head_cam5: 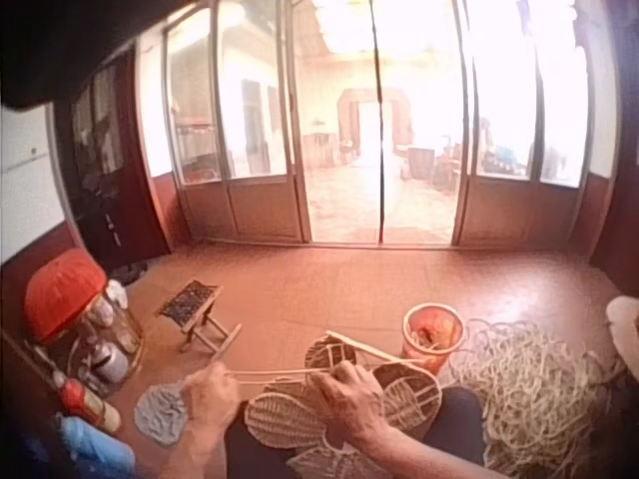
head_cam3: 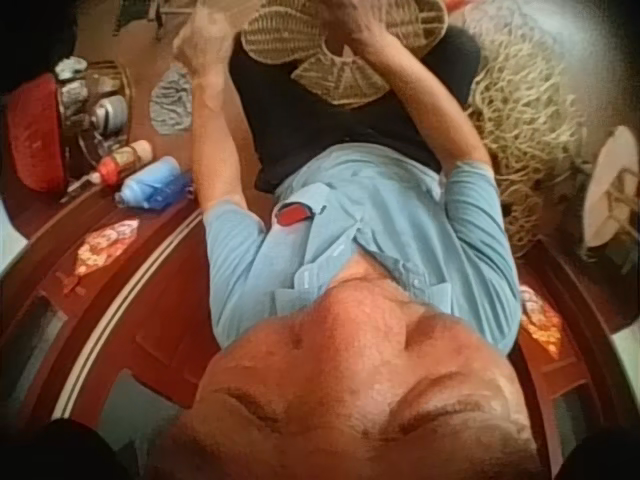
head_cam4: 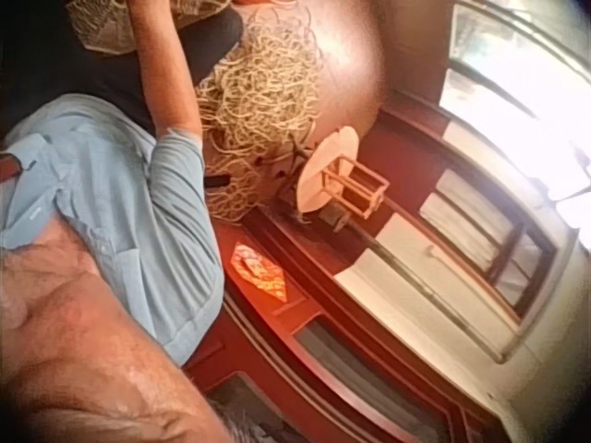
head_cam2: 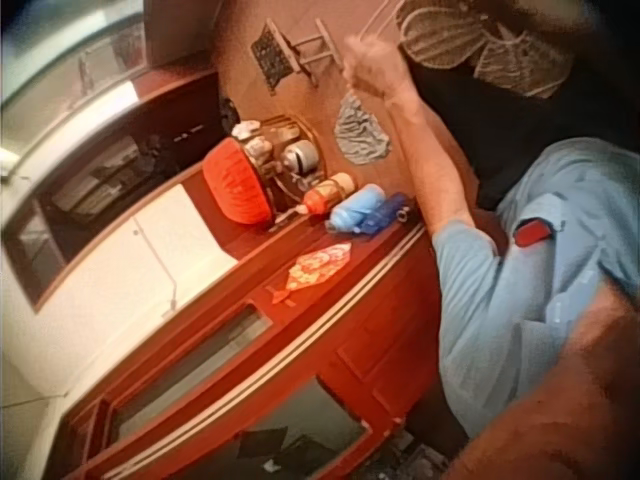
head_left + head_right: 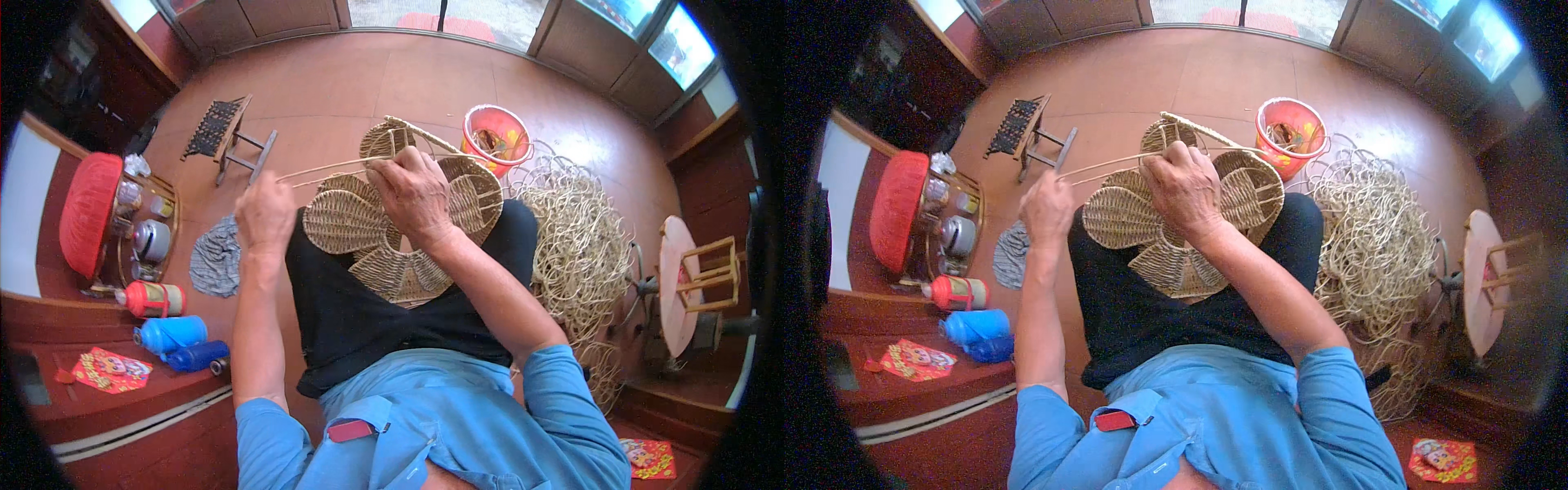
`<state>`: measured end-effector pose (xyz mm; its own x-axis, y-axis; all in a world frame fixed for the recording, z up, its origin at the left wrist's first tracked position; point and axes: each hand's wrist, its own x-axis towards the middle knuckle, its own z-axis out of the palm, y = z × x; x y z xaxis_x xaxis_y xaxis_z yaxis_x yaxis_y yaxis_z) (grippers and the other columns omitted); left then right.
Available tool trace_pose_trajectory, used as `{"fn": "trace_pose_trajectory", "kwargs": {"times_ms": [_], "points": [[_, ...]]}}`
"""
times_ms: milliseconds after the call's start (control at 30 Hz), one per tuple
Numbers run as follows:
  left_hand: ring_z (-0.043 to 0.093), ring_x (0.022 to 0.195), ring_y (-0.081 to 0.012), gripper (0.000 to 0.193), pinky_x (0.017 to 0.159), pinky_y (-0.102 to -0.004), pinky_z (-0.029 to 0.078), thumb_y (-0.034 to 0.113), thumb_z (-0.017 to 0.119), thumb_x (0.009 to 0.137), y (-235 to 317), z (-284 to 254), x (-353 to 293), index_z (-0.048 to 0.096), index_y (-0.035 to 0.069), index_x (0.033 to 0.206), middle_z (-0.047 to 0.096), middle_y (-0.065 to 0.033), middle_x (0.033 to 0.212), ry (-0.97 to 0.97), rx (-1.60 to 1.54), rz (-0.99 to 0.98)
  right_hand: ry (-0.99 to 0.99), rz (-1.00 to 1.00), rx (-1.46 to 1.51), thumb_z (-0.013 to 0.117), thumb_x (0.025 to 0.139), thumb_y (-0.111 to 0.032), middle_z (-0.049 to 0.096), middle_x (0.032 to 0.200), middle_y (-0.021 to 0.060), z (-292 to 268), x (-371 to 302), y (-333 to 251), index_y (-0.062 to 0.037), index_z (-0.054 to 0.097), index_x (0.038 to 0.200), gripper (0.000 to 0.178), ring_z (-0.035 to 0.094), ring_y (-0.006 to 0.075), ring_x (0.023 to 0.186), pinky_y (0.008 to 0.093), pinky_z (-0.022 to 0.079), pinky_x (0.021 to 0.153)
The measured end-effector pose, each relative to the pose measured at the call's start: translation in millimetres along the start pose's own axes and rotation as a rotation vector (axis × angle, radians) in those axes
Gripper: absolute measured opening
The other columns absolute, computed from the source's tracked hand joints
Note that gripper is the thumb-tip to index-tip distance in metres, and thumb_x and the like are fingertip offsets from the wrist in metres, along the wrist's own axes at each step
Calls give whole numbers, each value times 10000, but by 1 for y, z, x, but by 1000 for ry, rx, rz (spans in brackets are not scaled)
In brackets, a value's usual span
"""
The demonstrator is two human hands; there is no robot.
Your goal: The recorder is weaving a large flower-like object from straw or similar plant fibers.
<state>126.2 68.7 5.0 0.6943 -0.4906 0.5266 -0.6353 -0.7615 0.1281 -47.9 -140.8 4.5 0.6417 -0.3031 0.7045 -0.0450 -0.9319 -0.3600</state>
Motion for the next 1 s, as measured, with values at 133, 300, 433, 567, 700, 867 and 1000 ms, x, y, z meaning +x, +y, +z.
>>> {"fn": "trace_pose_trajectory", "kwargs": {"times_ms": [133,300,433,567,700,867,1000], "points": [[700,973,-498,346,867,-615,516,331,519,1072,-116,6,-24,705,41,1106,742,-278,990,-55,25,-116,23,56,-38,784,934,-316,617,899,48,6,6,1,-142,789,924,174,635,277,868,443,503,803],[669,1049,-547,551,921,-633,492,428,377,1136,-258,-12,-75,716,-7,1136,724,-335,1077,-65,214,-168,55,73,-1,758,924,-306,617,885,60,10,7,-5,-107,724,805,235,644,274,878,443,501,806],[665,1119,-538,619,948,-610,505,462,336,1139,-268,-50,-67,737,-10,1147,725,-342,1109,-204,302,-602,82,96,-8,756,910,-294,615,880,60,11,3,0,-107,709,788,229,640,272,870,445,501,808],[672,1160,-514,621,995,-589,506,466,340,1138,-331,-63,-55,751,8,1216,741,-306,1173,-427,389,-797,119,92,17,752,889,-276,609,866,60,15,7,-4,-105,686,767,221,636,269,861,443,500,807],[727,1097,-383,379,1009,-475,541,307,544,1106,-138,-28,-20,763,8,1182,774,-197,1171,-247,-210,-154,122,110,-28,750,879,-267,605,852,64,22,3,-1,-105,673,758,216,635,269,854,444,494,791],[737,1113,-343,252,978,-416,555,133,620,1056,80,-35,-13,733,-21,1221,769,-210,1172,-260,-809,-6,122,104,-10,757,871,-269,604,840,73,18,11,-12,-106,668,754,219,638,275,832,450,483,770],[757,1089,-385,262,950,-440,572,99,573,1061,110,-12,4,740,11,1243,781,-233,1125,-271,-808,-33,104,132,-21,758,883,-272,611,832,79,14,10,-10,-102,670,768,223,650,281,826,450,487,757]]}}
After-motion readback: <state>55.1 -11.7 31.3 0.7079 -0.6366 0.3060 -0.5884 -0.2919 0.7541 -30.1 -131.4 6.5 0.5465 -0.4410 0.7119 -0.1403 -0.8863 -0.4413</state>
